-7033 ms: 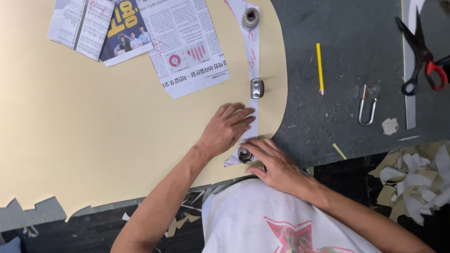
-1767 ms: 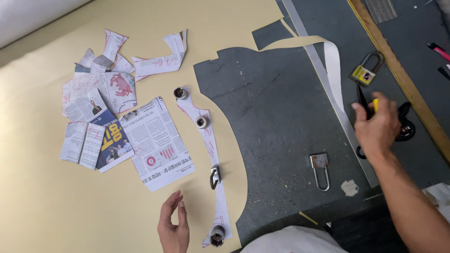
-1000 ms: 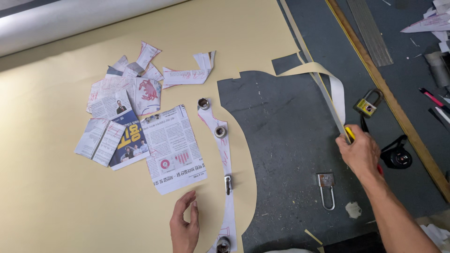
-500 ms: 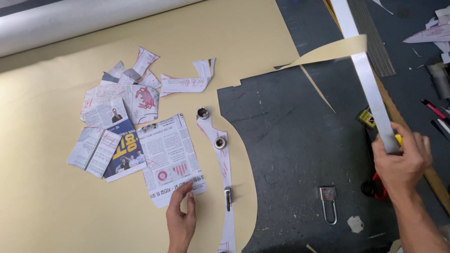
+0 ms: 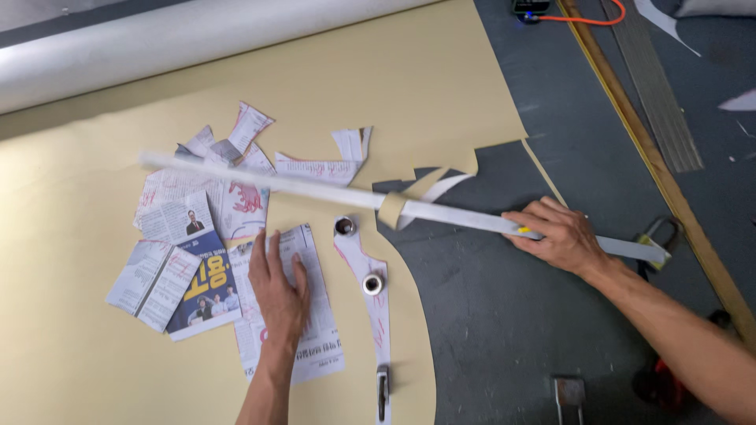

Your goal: The person aligns a paper template on a large sheet of cardboard and secures it with weights. They use a ruler and pencil to mark a straight line along the template's edge, then cut the cardboard along the marked line with scissors.

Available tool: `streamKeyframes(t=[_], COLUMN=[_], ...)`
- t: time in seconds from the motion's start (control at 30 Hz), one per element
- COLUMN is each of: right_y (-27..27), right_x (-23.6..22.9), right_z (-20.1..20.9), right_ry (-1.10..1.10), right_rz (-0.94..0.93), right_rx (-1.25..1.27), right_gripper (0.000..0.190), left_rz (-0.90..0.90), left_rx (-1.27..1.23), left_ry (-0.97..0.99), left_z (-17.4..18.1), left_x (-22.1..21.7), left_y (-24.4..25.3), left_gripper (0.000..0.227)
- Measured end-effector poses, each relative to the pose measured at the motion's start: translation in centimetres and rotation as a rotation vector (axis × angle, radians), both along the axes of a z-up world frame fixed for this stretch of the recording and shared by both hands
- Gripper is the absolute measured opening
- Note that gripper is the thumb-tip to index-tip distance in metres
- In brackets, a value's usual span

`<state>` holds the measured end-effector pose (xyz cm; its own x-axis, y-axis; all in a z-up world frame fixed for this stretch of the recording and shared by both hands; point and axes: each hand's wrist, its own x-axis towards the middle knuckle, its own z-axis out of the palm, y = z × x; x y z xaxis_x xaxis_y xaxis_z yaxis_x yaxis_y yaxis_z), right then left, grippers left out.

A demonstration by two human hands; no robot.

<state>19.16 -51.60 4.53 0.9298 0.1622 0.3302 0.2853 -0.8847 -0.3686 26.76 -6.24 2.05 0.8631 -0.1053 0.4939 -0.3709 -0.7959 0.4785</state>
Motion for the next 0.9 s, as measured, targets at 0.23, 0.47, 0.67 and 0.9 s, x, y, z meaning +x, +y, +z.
streamKeyframes(t=[0.23, 0.47, 0.67, 0.9], right_y=[-5.1, -14.5, -15.3, -17.6], right_x=[7.9, 22.8, 29.7, 32.6], right_z=[-0.3, -2.6, -1.6, -1.3], right_ry=[0.175, -0.136, 0.160, 0.152], right_rz=[-0.071, -0.307, -0.585, -0.604], right_rx=[-0.097, -0.023, -0.093, -0.167], right_gripper=[0.041, 0.039, 0.068, 0.048], left_rz=[-0.008, 0.040, 0.064, 0.072], left_rx=[0.150, 0.120, 0.152, 0.163], left_ry=[0.044, 0.054, 0.065, 0.077], left_z=[-2.5, -3.1, -2.8, -3.0], left_x=[5.1, 5.1, 5.5, 5.6], left_y=[-1.6, -2.1, -2.5, -2.4], left_gripper=[0.050, 0.046, 0.046, 0.047])
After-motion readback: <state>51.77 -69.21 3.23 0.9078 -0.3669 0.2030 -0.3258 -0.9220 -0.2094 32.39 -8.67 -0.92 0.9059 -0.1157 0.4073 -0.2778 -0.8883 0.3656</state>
